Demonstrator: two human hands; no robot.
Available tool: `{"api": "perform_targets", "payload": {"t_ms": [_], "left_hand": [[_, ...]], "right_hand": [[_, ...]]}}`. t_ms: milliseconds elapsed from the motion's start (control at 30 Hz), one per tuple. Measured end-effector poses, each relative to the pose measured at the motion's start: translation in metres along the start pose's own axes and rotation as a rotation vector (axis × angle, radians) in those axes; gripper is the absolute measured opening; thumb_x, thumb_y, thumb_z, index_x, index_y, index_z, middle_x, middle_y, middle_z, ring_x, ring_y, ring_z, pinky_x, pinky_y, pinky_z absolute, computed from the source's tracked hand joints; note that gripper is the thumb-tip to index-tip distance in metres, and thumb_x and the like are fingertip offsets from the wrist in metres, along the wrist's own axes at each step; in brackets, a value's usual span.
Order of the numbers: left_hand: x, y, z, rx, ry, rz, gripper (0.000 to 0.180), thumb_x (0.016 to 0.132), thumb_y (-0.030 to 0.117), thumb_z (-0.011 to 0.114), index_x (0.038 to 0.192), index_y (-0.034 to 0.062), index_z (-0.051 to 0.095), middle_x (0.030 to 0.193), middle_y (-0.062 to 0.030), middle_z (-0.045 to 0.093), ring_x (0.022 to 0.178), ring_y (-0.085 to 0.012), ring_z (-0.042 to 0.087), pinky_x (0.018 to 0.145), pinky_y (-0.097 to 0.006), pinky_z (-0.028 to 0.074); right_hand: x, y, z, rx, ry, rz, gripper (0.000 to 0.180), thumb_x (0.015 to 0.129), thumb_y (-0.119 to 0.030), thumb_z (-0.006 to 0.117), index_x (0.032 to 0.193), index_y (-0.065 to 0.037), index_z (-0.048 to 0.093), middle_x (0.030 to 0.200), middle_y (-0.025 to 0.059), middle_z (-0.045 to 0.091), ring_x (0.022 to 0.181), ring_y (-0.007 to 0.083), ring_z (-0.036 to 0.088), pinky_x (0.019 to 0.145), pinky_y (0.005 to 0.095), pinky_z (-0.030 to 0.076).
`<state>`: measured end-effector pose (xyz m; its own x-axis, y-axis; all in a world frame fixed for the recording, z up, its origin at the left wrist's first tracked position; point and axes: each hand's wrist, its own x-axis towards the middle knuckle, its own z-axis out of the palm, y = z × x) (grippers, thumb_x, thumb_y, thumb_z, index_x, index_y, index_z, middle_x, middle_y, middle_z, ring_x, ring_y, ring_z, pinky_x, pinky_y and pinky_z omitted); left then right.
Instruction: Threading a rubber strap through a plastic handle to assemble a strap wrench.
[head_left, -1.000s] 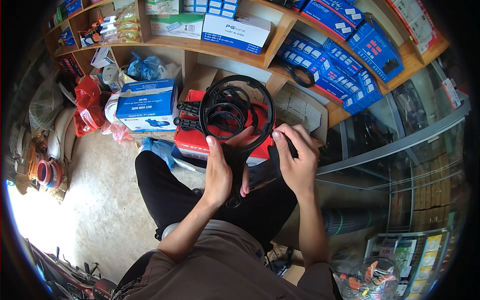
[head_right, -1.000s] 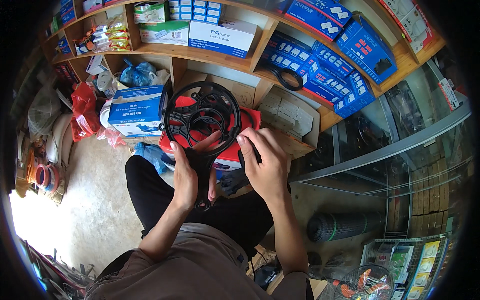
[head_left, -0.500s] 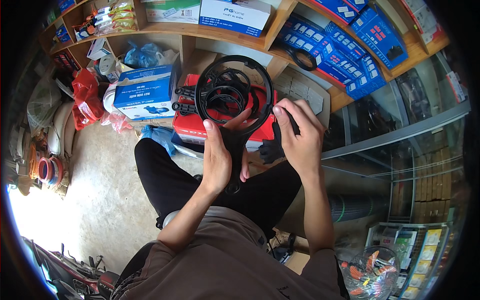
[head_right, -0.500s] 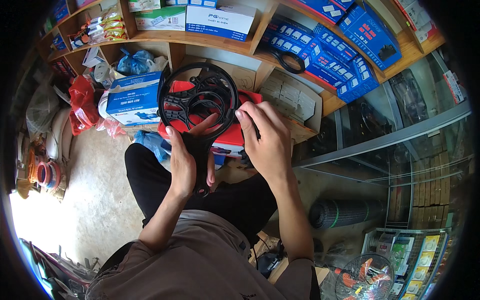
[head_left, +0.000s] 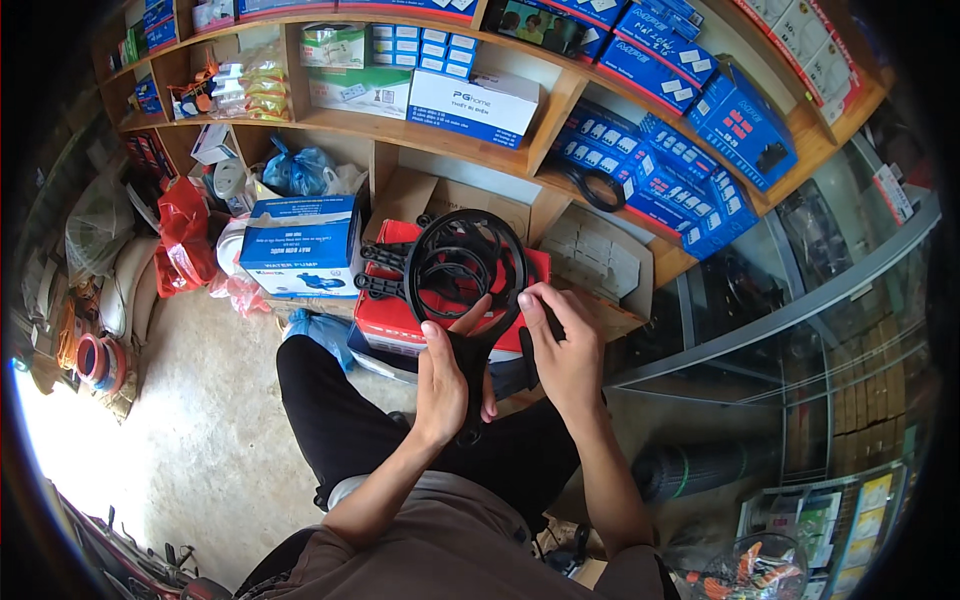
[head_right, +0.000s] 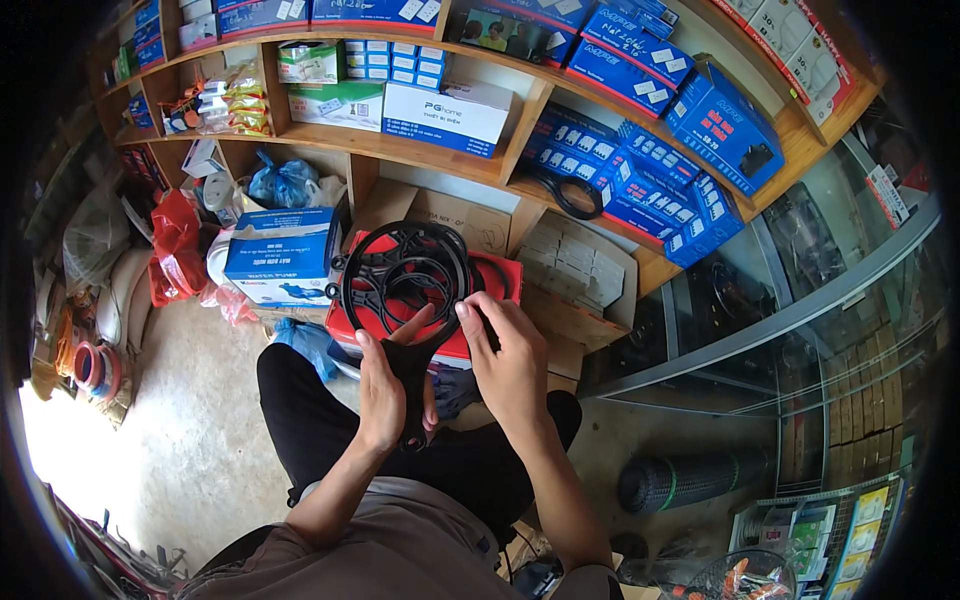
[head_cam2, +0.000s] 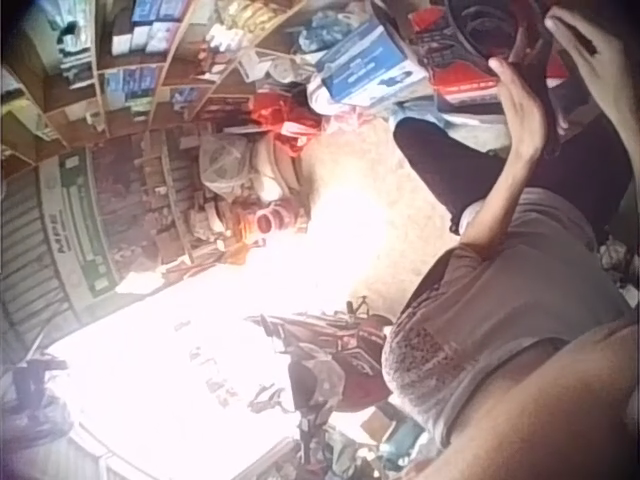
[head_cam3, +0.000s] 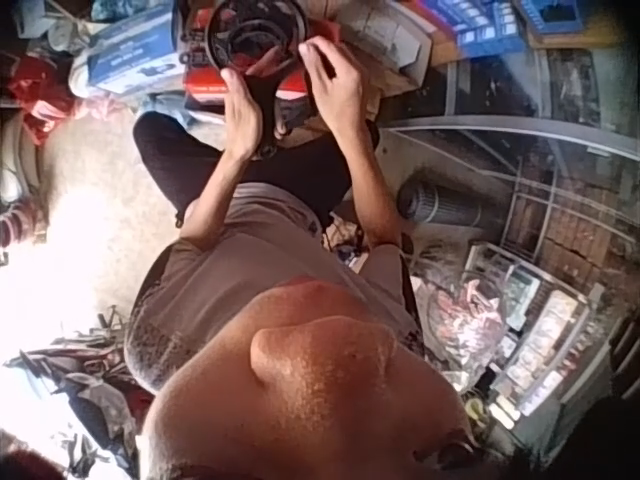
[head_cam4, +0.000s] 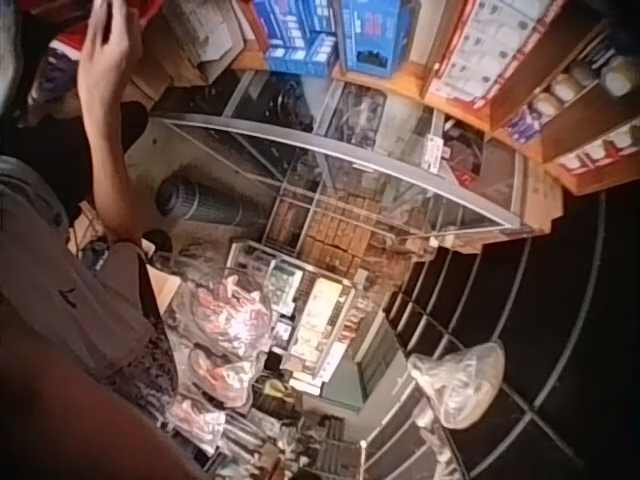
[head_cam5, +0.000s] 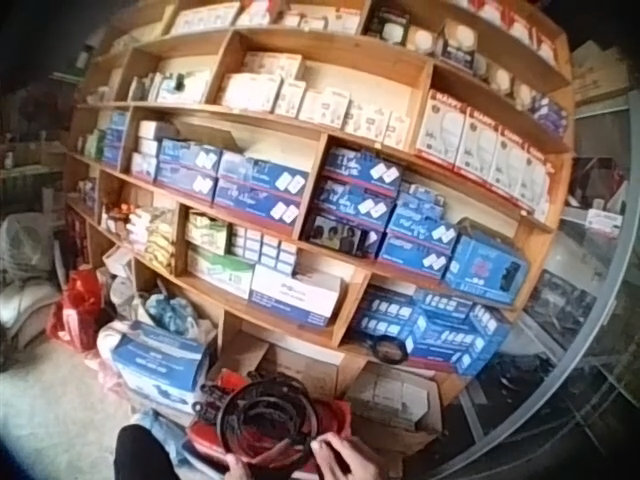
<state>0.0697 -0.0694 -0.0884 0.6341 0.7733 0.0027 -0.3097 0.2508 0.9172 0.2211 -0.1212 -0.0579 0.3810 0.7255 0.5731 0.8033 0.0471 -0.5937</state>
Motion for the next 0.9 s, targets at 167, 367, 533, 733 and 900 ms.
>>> {"api": "perform_targets", "payload": {"t_ms": [167,367,533,733,900], "left_hand": [[0.004,-0.005,-0.003,-0.146,0.033,0.064,0.081,0.112,0.061,0.027,0.155,-0.0069,0.041,0.074,-0.0126,0.072,0.041,-0.0143,0.055,0.042,-0.027,0.048],[0.011,0.007,-0.011,-0.171,0.11,-0.016,0.051,0.097,0.019,0.079,0.136,-0.0036,0.053,0.08,-0.0052,0.068,0.046,-0.0099,0.057,0.043,-0.026,0.046],[0.009,0.011,-0.011,-0.139,0.013,-0.062,0.051,0.096,0.019,0.081,0.131,-0.0009,0.05,0.086,-0.0039,0.07,0.063,-0.0084,0.065,0.042,-0.021,0.046],[0.009,0.003,-0.01,-0.148,-0.038,0.014,0.044,0.097,0.013,0.078,0.128,0.0004,0.049,0.092,-0.0033,0.071,0.068,-0.0084,0.067,0.041,-0.021,0.046],[0.005,0.01,-0.005,-0.116,-0.075,0.067,0.04,0.098,0.01,0.076,0.126,0.0042,0.05,0.098,-0.004,0.068,0.078,-0.0079,0.065,0.053,-0.023,0.053]], "right_hand": [[-0.005,0.001,-0.007,0.257,-0.052,0.2,0.017,0.099,-0.013,0.074,0.108,0.0,0.07,0.098,0.0108,0.072,0.09,0.0179,0.069,0.082,0.0321,0.053],[-0.022,-0.022,-0.015,0.186,-0.177,0.039,0.023,0.097,-0.011,0.075,0.117,-0.001,0.07,0.109,0.0133,0.073,0.101,0.0296,0.071,0.089,0.0387,0.055],[-0.024,-0.016,-0.02,-0.04,-0.168,-0.259,0.022,0.092,-0.002,0.077,0.112,-0.003,0.07,0.106,0.0105,0.074,0.093,0.0291,0.069,0.083,0.039,0.054],[-0.029,-0.004,-0.022,0.119,-0.154,-0.222,0.021,0.091,-0.005,0.08,0.11,-0.002,0.071,0.107,0.0102,0.075,0.095,0.0262,0.071,0.084,0.038,0.055],[-0.044,-0.003,-0.018,0.375,-0.135,0.201,0.025,0.095,-0.015,0.08,0.114,-0.001,0.073,0.106,0.0113,0.076,0.093,0.0197,0.073,0.083,0.0337,0.055]]}}
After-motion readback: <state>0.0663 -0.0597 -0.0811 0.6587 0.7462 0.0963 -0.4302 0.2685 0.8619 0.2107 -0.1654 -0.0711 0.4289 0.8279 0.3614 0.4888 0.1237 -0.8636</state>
